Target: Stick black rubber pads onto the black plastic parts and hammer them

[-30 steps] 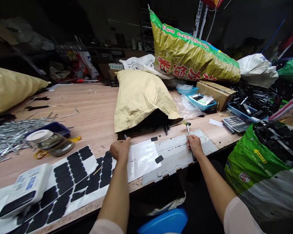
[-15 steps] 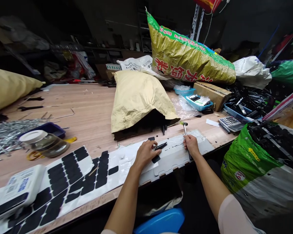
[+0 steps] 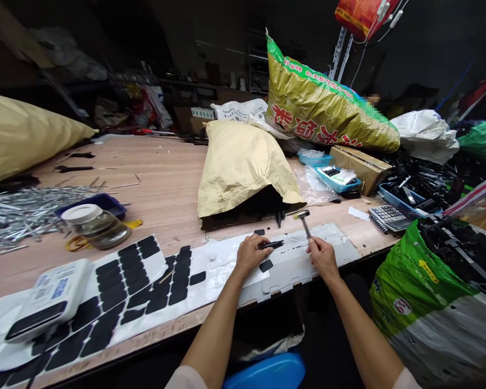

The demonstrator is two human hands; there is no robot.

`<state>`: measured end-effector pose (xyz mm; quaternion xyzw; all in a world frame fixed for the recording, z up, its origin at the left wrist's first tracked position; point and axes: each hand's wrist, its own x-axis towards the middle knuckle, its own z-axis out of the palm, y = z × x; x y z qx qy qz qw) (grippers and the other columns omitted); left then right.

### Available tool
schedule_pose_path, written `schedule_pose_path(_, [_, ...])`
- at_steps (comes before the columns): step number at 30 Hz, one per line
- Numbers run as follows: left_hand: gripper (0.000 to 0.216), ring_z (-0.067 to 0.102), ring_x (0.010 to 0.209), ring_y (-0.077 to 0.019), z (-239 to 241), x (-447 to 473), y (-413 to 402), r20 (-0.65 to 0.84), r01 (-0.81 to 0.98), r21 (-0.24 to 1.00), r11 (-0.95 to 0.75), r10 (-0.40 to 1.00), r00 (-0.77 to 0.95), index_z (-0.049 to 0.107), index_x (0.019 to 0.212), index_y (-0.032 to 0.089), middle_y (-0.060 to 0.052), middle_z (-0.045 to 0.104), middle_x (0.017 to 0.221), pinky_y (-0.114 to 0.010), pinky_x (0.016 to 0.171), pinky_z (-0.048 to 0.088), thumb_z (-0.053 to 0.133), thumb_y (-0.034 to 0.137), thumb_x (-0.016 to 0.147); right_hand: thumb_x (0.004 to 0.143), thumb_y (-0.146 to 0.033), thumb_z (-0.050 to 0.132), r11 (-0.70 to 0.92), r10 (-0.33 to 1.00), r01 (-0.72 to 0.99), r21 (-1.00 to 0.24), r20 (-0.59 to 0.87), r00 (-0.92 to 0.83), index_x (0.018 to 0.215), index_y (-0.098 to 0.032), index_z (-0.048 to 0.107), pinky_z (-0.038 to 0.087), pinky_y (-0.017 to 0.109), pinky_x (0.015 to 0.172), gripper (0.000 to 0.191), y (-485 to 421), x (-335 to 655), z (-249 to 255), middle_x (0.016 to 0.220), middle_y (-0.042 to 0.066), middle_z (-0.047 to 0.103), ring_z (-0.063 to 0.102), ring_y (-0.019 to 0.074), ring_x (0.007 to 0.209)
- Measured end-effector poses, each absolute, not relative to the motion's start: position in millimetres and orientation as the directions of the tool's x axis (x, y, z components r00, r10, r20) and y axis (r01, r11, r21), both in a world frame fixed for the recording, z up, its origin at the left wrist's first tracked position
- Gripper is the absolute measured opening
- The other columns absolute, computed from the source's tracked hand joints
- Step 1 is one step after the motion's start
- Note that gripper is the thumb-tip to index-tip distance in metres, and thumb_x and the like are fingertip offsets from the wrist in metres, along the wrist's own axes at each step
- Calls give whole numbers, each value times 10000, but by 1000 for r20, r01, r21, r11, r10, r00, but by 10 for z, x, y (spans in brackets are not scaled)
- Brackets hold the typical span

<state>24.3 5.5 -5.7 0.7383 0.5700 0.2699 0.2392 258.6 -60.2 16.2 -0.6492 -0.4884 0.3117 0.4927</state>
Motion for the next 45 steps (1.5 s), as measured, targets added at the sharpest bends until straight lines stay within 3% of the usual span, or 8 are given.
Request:
schedule_pose_path(4, [154,577,898,-196,-49,265,38,119,714,666,-218,975,187,756,907,263,1,655,879,-307,796,415,727,287,758,867,-351,569,130,953,611,-781,268,140,882,-221,750,534,295,743,224,-833,2451,138,808,58,732,691,234,793])
schedule_pose_path(7, [154,571,921,-204,-40,276,23,116,715,668,-208,977,176,755,907,264,2,665,892,-314,801,408,721,293,760,911,-312,514,184,940,709,-681,333,76,1017,-211,756,529,335,841,283,-883,2381,120,953,100,752,700,264,912])
schedule_pose_path(14, [128,563,925,-203,-60,288,26,124,719,663,-208,978,169,749,886,268,8,665,886,-320,816,402,715,292,765,938,-268,473,178,938,804,-567,346,36,1107,-206,734,523,331,877,317,-915,2324,83,992,108,747,697,255,968])
schedule_pose_path(25, [96,567,940,-213,-44,292,27,87,735,651,-188,981,174,741,850,264,5,658,887,-324,824,405,716,307,768,888,-262,528,201,952,752,-628,305,0,1038,-232,754,530,354,884,274,-862,2228,113,1007,95,759,701,264,953])
schedule_pose_path(31, [133,573,962,-221,-35,289,36,88,724,663,-192,980,180,755,883,256,-2,681,914,-331,829,412,729,287,757,856,-397,575,42,968,566,-823,175,182,915,-220,753,539,297,652,258,-564,2417,152,744,37,726,668,211,683])
schedule_pose_path(35, [125,570,938,-211,-43,284,21,85,721,665,-192,979,183,754,884,258,-1,675,909,-334,826,415,720,294,769,823,-457,564,-117,938,323,-939,2,347,760,-193,662,387,224,364,288,-208,2636,129,657,1,642,508,120,432])
schedule_pose_path(42, [101,567,921,-211,-39,266,51,115,721,655,-226,973,200,725,868,255,-5,656,870,-342,850,428,703,310,786,761,-404,603,-141,879,70,-988,-92,468,684,-202,535,385,184,325,226,52,2865,-68,551,-50,535,471,88,394])
schedule_pose_path(45, [143,579,925,-202,36,270,-114,243,632,711,-309,951,192,684,922,236,-29,646,968,-332,837,462,644,342,834,767,-382,610,-139,877,41,-989,-104,468,684,-203,525,385,181,321,215,47,2869,-60,552,-46,540,477,86,393])
